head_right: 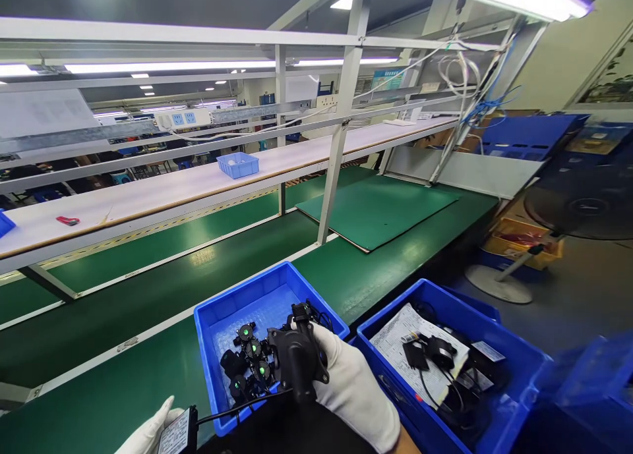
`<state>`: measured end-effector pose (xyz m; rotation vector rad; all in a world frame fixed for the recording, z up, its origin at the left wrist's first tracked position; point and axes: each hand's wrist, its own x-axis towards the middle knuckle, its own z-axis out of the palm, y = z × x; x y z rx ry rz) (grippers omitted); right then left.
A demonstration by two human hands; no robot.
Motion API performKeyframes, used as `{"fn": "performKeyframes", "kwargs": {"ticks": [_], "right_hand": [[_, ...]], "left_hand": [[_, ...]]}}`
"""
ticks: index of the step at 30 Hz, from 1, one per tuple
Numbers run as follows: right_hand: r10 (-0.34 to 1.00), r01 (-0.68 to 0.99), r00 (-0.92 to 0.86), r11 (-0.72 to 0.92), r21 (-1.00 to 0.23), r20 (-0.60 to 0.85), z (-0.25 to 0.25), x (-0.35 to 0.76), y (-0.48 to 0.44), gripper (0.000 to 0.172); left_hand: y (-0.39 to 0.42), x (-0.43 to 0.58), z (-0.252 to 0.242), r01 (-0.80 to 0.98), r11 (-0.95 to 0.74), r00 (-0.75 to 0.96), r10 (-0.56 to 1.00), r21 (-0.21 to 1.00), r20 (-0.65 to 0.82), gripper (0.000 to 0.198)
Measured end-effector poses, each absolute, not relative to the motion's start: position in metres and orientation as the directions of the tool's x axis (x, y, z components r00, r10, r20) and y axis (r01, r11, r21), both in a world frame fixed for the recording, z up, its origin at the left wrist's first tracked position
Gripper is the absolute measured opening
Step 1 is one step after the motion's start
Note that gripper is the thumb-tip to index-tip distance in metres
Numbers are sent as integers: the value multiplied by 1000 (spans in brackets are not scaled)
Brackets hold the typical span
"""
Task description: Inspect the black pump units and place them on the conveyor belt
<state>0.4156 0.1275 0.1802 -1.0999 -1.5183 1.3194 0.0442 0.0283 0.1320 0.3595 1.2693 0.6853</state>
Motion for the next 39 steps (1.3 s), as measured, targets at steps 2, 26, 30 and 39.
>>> {"fn": "performKeyframes", "kwargs": {"ticks": [2,26,30,39], "right_hand": [[960,72,-279,55,-996,32,179,415,128,54],[955,99,-291,87,-991,55,184,416,127,57],[959,102,-279,77,-992,46,184,416,128,55],[965,155,-246,128,-980,88,182,416,130,51]], "left_hand": [[28,45,131,-276,739,145,664,615,-733,68],[22,23,92,-140,753,95,657,643,-748,72],[22,21,92,-131,753,99,657,644,-748,71],[18,26,97,-163,733,102,678,660,-728,71]]}}
